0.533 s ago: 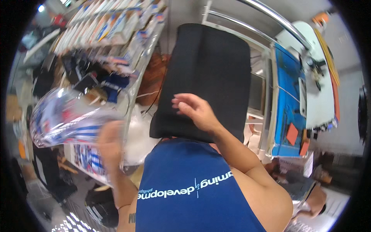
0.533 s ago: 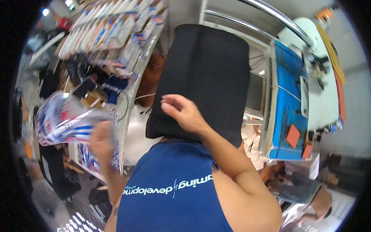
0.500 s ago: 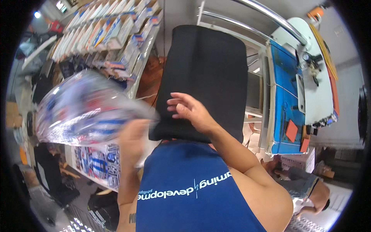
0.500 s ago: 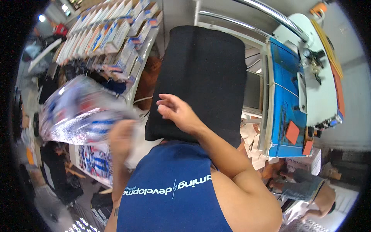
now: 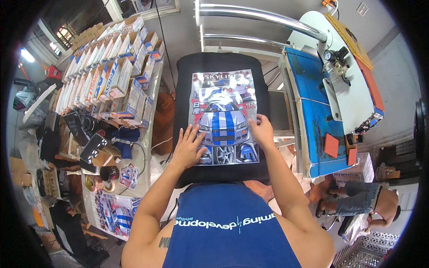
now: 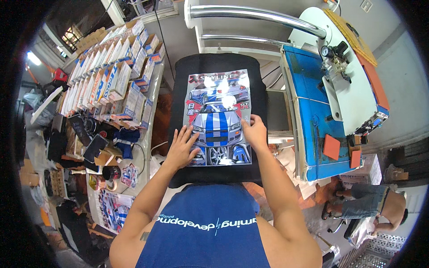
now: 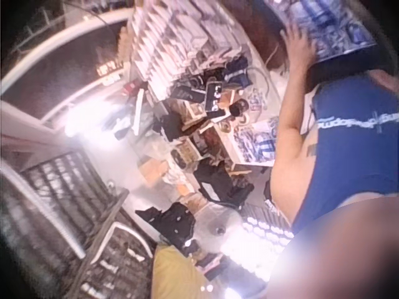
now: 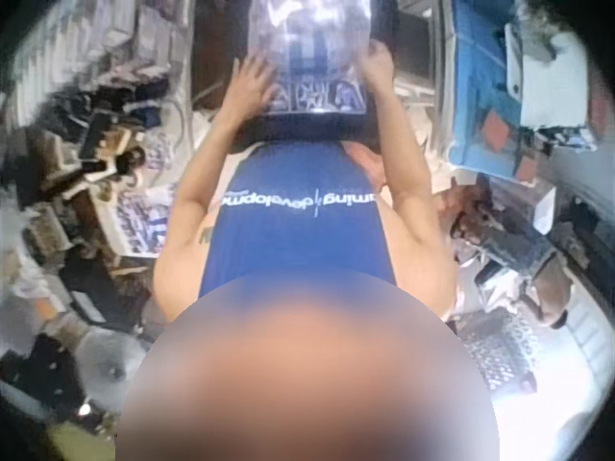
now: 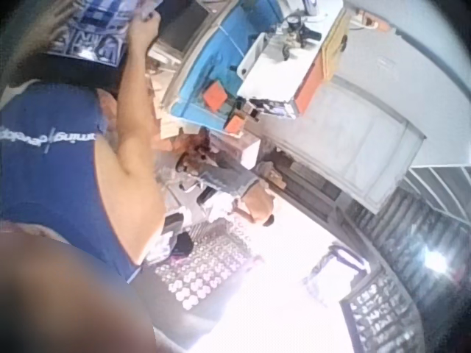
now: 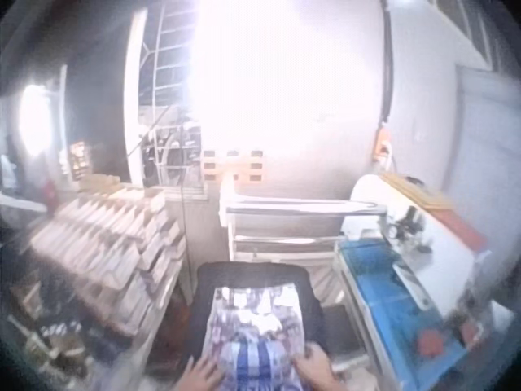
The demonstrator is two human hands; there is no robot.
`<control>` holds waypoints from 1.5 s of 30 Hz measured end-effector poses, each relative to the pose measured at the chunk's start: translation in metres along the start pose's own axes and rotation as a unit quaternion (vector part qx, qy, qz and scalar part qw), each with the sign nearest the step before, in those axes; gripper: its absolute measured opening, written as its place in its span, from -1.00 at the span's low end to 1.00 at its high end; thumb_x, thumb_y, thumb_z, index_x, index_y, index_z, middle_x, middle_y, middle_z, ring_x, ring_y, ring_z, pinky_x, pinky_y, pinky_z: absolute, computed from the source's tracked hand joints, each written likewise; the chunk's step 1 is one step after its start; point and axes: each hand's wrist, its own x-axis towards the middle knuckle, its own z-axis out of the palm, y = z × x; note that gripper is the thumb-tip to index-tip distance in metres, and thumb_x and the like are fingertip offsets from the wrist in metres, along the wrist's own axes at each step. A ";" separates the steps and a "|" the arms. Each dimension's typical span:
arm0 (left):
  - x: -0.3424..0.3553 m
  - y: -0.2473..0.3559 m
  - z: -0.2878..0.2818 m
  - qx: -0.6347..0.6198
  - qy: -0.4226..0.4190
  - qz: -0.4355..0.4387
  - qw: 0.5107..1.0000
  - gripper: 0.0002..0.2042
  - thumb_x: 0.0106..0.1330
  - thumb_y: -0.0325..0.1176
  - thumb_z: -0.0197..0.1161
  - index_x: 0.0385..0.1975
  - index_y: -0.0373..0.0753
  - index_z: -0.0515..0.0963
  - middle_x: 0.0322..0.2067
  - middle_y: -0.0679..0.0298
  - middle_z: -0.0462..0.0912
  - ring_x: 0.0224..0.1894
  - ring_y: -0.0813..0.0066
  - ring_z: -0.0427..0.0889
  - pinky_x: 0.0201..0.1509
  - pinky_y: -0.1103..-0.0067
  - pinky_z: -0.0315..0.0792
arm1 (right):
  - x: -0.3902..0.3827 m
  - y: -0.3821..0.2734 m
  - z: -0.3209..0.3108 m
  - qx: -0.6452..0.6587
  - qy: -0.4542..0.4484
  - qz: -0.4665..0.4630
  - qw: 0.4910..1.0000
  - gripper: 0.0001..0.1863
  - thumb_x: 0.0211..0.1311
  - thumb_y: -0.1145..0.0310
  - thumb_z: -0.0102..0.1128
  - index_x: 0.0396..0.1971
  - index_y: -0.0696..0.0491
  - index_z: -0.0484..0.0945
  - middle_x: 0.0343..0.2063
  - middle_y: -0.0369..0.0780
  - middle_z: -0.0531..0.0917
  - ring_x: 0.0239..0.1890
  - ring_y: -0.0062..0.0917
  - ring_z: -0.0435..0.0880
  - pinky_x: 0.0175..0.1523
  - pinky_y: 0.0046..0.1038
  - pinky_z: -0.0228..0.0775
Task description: The person places a black t-shirt on a heat press, aligns a car graphic transfer, and uses the machine to press the design onto the shirt. They repeat the process with multiple shirts, flipping and repositioning them as needed.
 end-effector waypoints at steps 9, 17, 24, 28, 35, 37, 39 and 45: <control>0.043 -0.025 0.003 -0.015 0.023 0.011 1.000 -0.42 0.39 -0.05 0.34 0.36 -0.14 0.50 0.49 0.00 0.30 0.59 -0.09 0.13 0.65 -0.02 -0.09 | -0.053 0.023 0.000 -0.311 -0.027 -0.284 0.906 -0.32 0.25 0.06 0.42 0.28 0.11 0.52 0.39 0.02 0.42 0.52 -0.01 0.25 0.60 0.08 -0.04; 0.108 -0.021 -0.004 -0.057 0.083 0.028 0.995 -0.52 0.36 -0.23 0.34 0.23 -0.28 0.54 0.31 -0.01 0.45 0.46 -0.06 0.31 0.56 -0.05 0.04 | -0.050 0.020 -0.001 -0.305 -0.027 -0.276 0.911 -0.31 0.20 0.04 0.45 0.27 0.07 0.53 0.38 0.01 0.42 0.51 0.00 0.25 0.60 0.11 -0.05; 0.325 -0.048 0.044 0.024 0.093 0.055 0.994 -0.57 0.43 -0.25 0.25 0.24 -0.25 0.54 0.29 0.05 0.48 0.38 -0.02 0.38 0.50 -0.04 0.21 | -0.048 0.018 -0.003 -0.294 -0.019 -0.292 0.910 -0.30 0.06 -0.08 0.54 0.14 0.01 0.62 0.25 -0.05 0.53 0.41 -0.04 0.37 0.56 0.15 0.02; 0.373 -0.070 0.066 0.026 0.093 0.009 0.995 -0.62 0.38 -0.28 0.26 0.17 -0.19 0.60 0.18 0.15 0.55 0.27 0.04 0.47 0.39 0.05 0.34 | -0.050 0.011 -0.004 -0.292 -0.024 -0.280 0.914 -0.28 0.01 -0.09 0.58 0.14 -0.02 0.63 0.23 -0.09 0.55 0.40 -0.05 0.39 0.56 0.16 0.02; 0.404 -0.109 0.059 -0.069 0.108 0.024 0.992 -0.84 0.32 -0.37 0.25 -0.17 -0.13 0.71 -0.16 0.14 0.66 -0.03 -0.02 0.64 0.05 0.11 0.53 | 0.038 -0.013 0.015 -0.195 0.040 -0.317 0.927 -0.66 0.13 0.30 0.46 -0.12 0.09 0.66 0.06 -0.04 0.59 0.22 -0.05 0.51 0.36 0.02 0.28; 0.395 -0.123 0.053 -0.093 0.154 0.038 0.983 -0.87 0.34 -0.40 0.23 -0.22 -0.15 0.70 -0.16 0.13 0.66 -0.06 -0.03 0.65 0.03 0.11 0.53 | 0.101 -0.024 0.030 -0.225 0.050 -0.334 0.914 -0.66 0.21 0.36 0.41 -0.04 0.12 0.64 0.11 -0.01 0.60 0.24 0.01 0.51 0.33 -0.01 0.35; 0.378 -0.136 0.045 -0.038 0.148 0.021 0.988 -0.90 0.34 -0.42 0.24 -0.24 -0.19 0.66 -0.16 0.11 0.66 -0.08 -0.02 0.63 0.01 0.12 0.51 | 0.162 -0.040 0.055 -0.263 0.052 -0.331 0.905 -0.60 0.30 0.26 0.36 0.06 0.14 0.62 0.19 -0.03 0.58 0.31 -0.02 0.47 0.43 -0.02 0.27; 0.367 -0.148 0.030 -0.032 0.109 -0.012 0.993 -0.87 0.36 -0.35 0.21 -0.24 -0.20 0.66 -0.22 0.13 0.68 -0.07 0.01 0.62 0.04 0.11 0.48 | 0.263 -0.086 0.117 -0.400 -0.006 -0.273 0.875 -0.52 0.46 -0.03 0.15 0.13 0.03 0.61 0.17 -0.12 0.59 0.32 -0.12 0.48 0.46 0.05 0.20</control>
